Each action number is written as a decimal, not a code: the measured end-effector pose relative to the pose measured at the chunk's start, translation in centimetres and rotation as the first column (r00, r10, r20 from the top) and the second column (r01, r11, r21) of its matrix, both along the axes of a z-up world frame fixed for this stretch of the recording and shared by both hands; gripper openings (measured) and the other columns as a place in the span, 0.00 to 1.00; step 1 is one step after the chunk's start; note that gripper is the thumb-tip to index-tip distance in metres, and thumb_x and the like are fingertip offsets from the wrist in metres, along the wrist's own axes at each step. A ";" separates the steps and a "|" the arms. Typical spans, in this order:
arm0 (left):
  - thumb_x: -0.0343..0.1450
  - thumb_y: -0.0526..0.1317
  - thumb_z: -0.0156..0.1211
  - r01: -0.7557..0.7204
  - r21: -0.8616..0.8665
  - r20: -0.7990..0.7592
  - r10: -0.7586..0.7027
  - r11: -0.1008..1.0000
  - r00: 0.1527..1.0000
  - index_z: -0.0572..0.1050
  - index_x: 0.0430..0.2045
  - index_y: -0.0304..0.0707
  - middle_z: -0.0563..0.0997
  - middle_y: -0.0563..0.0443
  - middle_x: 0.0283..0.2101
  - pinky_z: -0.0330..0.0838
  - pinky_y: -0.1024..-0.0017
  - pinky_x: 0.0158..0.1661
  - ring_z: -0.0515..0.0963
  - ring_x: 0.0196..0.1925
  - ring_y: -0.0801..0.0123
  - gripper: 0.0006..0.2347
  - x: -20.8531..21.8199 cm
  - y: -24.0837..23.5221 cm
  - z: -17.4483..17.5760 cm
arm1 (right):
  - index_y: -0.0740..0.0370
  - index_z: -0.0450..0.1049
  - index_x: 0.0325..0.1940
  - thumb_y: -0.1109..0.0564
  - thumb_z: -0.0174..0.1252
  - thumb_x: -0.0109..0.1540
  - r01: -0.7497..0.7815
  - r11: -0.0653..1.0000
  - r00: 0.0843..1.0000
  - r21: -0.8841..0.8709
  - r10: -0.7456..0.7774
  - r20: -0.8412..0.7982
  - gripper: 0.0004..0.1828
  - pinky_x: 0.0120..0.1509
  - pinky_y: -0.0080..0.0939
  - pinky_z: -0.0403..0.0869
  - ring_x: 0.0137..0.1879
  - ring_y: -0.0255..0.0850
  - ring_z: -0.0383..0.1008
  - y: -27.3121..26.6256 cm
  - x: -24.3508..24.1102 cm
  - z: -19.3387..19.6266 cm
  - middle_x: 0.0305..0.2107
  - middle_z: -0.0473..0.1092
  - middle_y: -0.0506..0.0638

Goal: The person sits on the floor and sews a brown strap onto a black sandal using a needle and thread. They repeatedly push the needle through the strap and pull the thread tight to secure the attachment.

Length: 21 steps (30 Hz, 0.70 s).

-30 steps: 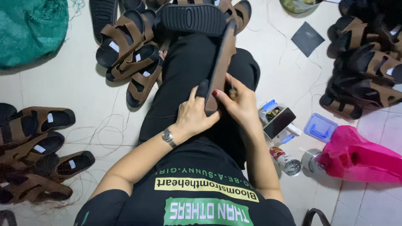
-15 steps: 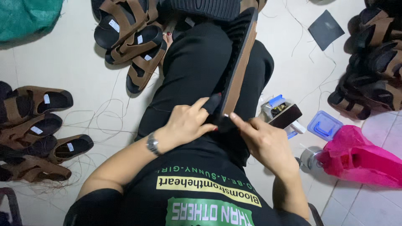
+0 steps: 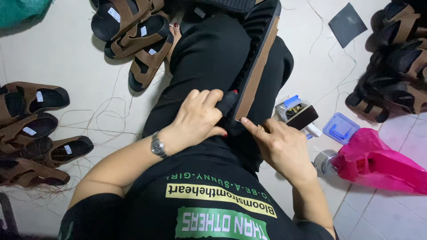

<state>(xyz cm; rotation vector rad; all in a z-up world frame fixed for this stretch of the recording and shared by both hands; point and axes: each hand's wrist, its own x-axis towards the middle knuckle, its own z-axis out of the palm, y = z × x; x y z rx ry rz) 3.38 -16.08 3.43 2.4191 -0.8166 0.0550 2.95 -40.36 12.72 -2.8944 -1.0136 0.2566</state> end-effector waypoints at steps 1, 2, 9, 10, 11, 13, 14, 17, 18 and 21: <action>0.49 0.53 0.78 -0.001 -0.002 0.000 0.001 1.000 1.000 0.79 0.18 0.33 0.68 0.44 0.44 0.60 0.61 0.33 0.72 0.35 0.49 0.21 0.0 -0.2 -0.8 | 0.31 0.77 0.58 0.55 0.51 0.66 -0.001 1.000 1.000 -0.002 0.001 0.000 0.21 0.29 0.39 0.71 0.28 0.42 0.74 -0.2 -0.2 -0.6 0.24 0.69 0.45; 0.49 0.52 0.79 0.003 -0.007 0.044 -0.003 1.000 0.999 0.79 0.18 0.34 0.68 0.45 0.44 0.59 0.62 0.34 0.71 0.35 0.51 0.21 0.0 -0.4 -1.6 | 0.31 0.76 0.59 0.54 0.51 0.64 -0.004 1.000 1.000 -0.014 0.004 0.005 0.22 0.29 0.40 0.71 0.28 0.42 0.74 -0.4 -0.4 -1.1 0.25 0.69 0.45; 0.59 0.55 0.66 0.059 -0.062 0.258 -0.041 0.996 0.965 0.73 0.11 0.38 0.67 0.53 0.33 0.56 0.63 0.32 0.66 0.30 0.58 0.19 0.5 -1.0 -3.9 | 0.41 0.79 0.56 0.59 0.51 0.60 -0.097 0.995 0.987 0.005 0.095 0.131 0.23 0.27 0.39 0.72 0.24 0.43 0.74 -0.7 -1.3 -4.2 0.27 0.72 0.50; 0.59 0.55 0.66 0.055 -0.066 0.256 -0.037 0.996 0.966 0.73 0.11 0.38 0.67 0.53 0.33 0.56 0.63 0.32 0.66 0.30 0.58 0.19 0.5 -0.9 -4.0 | 0.41 0.79 0.56 0.59 0.51 0.60 -0.100 0.995 0.987 0.001 0.099 0.128 0.23 0.27 0.39 0.72 0.24 0.43 0.74 -0.7 -1.4 -4.8 0.27 0.72 0.50; 0.59 0.55 0.65 0.056 -0.080 0.285 -0.031 0.995 0.958 0.73 0.10 0.38 0.67 0.52 0.33 0.56 0.63 0.31 0.66 0.29 0.58 0.19 0.6 -0.9 -4.1 | 0.42 0.79 0.56 0.59 0.51 0.60 -0.091 0.995 0.988 0.043 0.085 0.131 0.23 0.27 0.38 0.72 0.25 0.43 0.75 -0.9 -1.5 -5.4 0.28 0.73 0.50; 0.60 0.55 0.65 0.056 -0.096 0.313 -0.023 0.994 0.949 0.73 0.10 0.38 0.68 0.52 0.33 0.56 0.64 0.31 0.65 0.29 0.59 0.19 0.8 -1.1 -4.3 | 0.43 0.79 0.57 0.59 0.51 0.61 -0.083 0.993 0.989 0.083 0.072 0.133 0.23 0.27 0.38 0.73 0.25 0.43 0.75 -1.2 -1.6 -6.5 0.30 0.75 0.51; 0.60 0.55 0.63 0.052 -0.099 0.333 -0.016 0.994 0.943 0.72 0.10 0.39 0.67 0.53 0.32 0.56 0.64 0.31 0.65 0.28 0.59 0.19 0.8 -1.1 -4.3 | 0.43 0.79 0.57 0.59 0.52 0.60 -0.093 0.991 0.986 0.097 0.078 0.149 0.23 0.27 0.39 0.73 0.25 0.43 0.75 -1.4 -1.7 -7.0 0.32 0.75 0.51; 0.58 0.56 0.66 0.049 -0.089 0.335 -0.016 0.995 0.942 0.73 0.10 0.39 0.66 0.54 0.31 0.56 0.65 0.31 0.64 0.28 0.61 0.18 1.1 -0.9 -3.7 | 0.45 0.80 0.55 0.60 0.53 0.60 -0.127 0.976 0.979 0.175 0.095 0.179 0.21 0.28 0.39 0.73 0.26 0.43 0.75 -0.8 -1.1 -7.5 0.33 0.75 0.51; 0.55 0.56 0.69 0.052 -0.077 0.319 -0.024 0.996 0.947 0.74 0.10 0.39 0.66 0.55 0.31 0.57 0.65 0.32 0.64 0.28 0.61 0.19 1.3 -0.8 -3.3 | 0.48 0.80 0.53 0.61 0.53 0.60 -0.150 0.960 0.975 0.237 0.105 0.195 0.20 0.28 0.38 0.74 0.26 0.43 0.75 -0.6 -0.7 -7.4 0.34 0.76 0.51; 0.54 0.55 0.71 0.074 -0.058 0.280 -0.055 0.996 0.958 0.75 0.12 0.39 0.67 0.54 0.32 0.59 0.63 0.33 0.66 0.30 0.60 0.18 1.3 -0.8 -3.5 | 0.51 0.81 0.48 0.60 0.58 0.58 -0.172 0.946 0.969 0.276 0.111 0.223 0.15 0.31 0.38 0.75 0.30 0.42 0.77 -0.2 -0.7 -8.5 0.34 0.76 0.50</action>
